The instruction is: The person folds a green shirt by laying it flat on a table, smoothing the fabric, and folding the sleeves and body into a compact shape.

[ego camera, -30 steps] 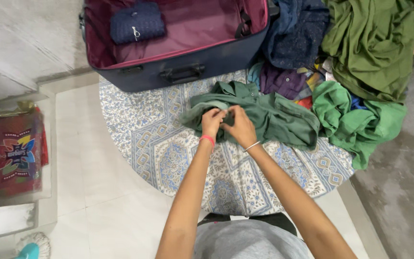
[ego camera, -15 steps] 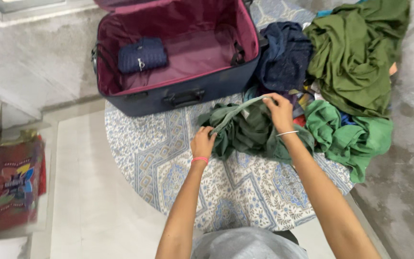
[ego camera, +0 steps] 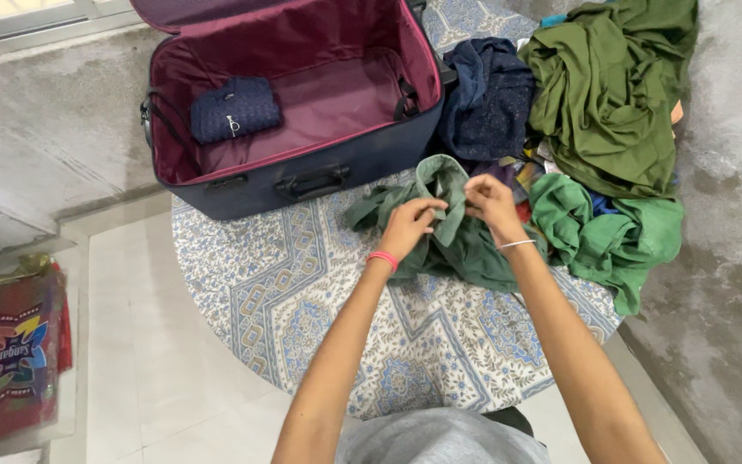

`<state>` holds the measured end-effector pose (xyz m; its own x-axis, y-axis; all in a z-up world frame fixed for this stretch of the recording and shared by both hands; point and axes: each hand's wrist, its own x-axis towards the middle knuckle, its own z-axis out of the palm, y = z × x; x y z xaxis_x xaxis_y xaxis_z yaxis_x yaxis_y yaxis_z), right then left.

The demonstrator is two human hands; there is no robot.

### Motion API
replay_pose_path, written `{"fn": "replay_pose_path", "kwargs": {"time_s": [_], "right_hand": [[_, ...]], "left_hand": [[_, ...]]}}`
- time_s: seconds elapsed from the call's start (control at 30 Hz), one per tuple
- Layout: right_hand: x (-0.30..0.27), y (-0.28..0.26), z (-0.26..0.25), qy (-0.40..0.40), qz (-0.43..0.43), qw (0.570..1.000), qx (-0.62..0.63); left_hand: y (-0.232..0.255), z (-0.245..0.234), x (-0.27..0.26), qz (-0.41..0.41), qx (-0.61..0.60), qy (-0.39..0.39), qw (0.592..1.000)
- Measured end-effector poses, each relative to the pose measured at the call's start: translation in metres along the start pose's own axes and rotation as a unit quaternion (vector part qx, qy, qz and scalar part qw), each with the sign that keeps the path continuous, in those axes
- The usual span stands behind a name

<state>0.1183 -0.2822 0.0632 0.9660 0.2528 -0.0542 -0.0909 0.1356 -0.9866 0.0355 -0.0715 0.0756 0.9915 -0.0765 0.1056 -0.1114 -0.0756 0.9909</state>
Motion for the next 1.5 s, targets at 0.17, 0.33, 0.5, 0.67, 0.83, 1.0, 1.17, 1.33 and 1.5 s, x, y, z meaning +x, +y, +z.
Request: {"fn": "replay_pose_path", "kwargs": {"time_s": [0.17,0.33,0.5,0.67,0.83,1.0,1.17,1.33,1.5], "right_hand": [[-0.014,-0.013,-0.014,-0.019,0.008,0.999,0.025],[0.002,-0.008,-0.041,-0.058,-0.035,0.993,0.095],[0.012,0.016,-0.062,-0.117,-0.179,0.915,-0.343],[-0.016,0.025,-0.065,-0.118,-0.187,0.737,-0.639],[-0.033,0.001,-0.054,-0.112,-0.305,0.715,-0.619],[-0.015,-0.018,-0.046,-0.098,-0.369,0.735,-0.56],[0.018,-0.029,-0.035,-0.213,-0.349,0.766,-0.496],[0.025,-0.035,-0.026,-0.226,-0.32,0.836,-0.384],[0.029,-0.039,-0.02,-0.154,-0.287,0.877,-0.352]], "left_hand": [[0.001,0.01,-0.007,0.109,0.316,0.008,0.942],[-0.018,0.032,0.004,0.186,0.484,0.042,0.854],[-0.047,0.053,0.036,0.128,0.503,0.045,0.854],[-0.063,0.062,0.048,0.099,0.531,0.022,0.841],[-0.04,0.064,0.036,0.082,0.543,0.031,0.835],[-0.013,0.051,0.044,0.171,0.593,0.062,0.784],[-0.023,0.034,0.065,0.107,0.457,0.102,0.877],[-0.059,0.026,0.071,-0.097,0.217,0.125,0.963],[-0.091,0.033,0.077,-0.08,-0.046,0.123,0.988]]}}
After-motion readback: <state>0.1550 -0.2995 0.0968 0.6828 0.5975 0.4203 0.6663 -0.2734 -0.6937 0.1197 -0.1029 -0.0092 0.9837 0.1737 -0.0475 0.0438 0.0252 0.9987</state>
